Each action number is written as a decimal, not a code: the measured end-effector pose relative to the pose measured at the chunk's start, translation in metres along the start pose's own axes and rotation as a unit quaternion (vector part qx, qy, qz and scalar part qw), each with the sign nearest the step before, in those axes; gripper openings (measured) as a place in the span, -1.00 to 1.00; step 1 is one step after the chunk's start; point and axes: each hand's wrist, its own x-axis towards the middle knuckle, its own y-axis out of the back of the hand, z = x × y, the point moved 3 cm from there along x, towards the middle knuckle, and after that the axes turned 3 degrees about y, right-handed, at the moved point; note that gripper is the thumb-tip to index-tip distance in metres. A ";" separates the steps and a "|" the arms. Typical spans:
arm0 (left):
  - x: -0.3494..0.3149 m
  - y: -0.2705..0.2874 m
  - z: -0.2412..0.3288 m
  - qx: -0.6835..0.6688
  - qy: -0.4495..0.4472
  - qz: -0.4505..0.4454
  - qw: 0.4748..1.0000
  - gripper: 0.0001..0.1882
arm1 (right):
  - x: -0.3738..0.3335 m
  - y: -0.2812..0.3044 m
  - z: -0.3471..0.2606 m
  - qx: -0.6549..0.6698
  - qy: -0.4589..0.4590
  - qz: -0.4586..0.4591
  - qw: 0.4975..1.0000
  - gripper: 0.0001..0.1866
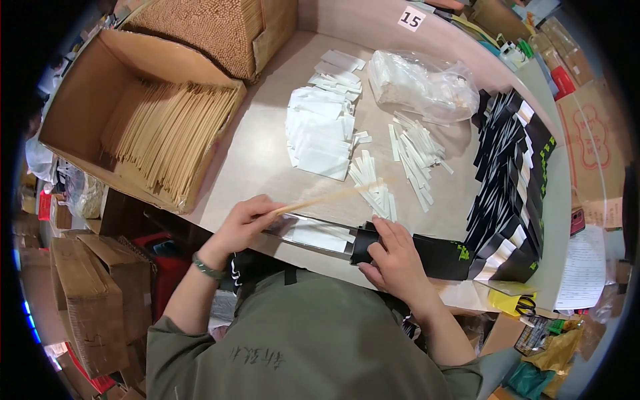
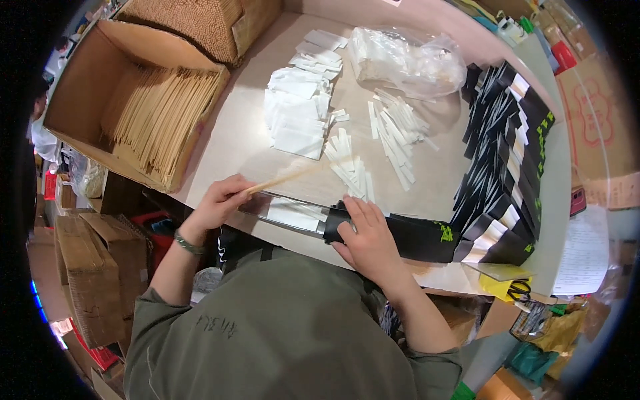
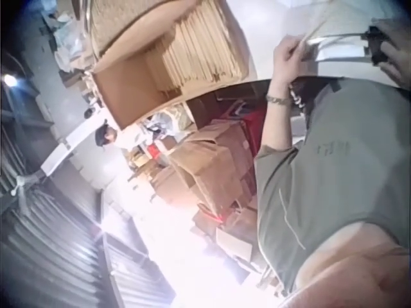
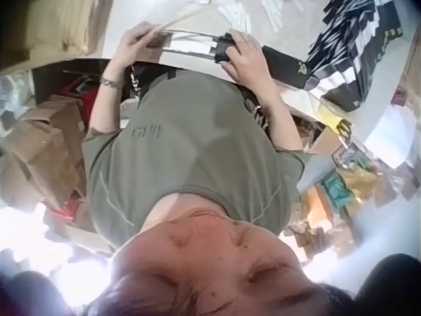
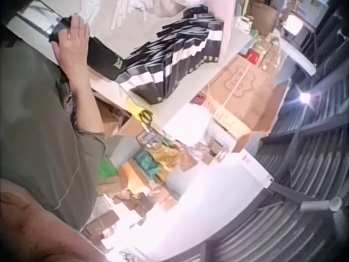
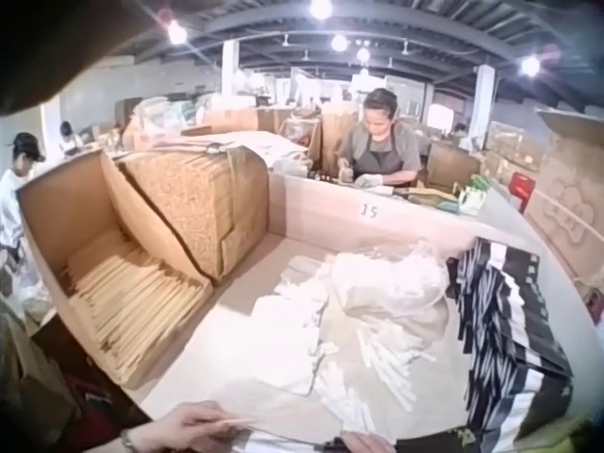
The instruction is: Manually packaging wooden sticks into plastic bags using a metal funnel tool to guide them.
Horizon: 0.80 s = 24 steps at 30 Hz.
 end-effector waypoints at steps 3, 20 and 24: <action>-0.017 0.027 0.012 0.022 0.038 -0.057 0.997 -0.83 | -0.004 -0.003 -0.001 0.031 -0.012 0.012 0.999 -0.61; -0.025 0.034 -0.018 -0.152 0.130 -0.031 0.979 -0.89 | 0.010 -0.023 0.009 0.170 -0.024 0.029 0.985 -0.47; -0.035 0.044 -0.011 -0.055 0.142 -0.074 0.986 -0.91 | 0.008 -0.027 0.012 0.181 -0.031 0.062 0.981 -0.40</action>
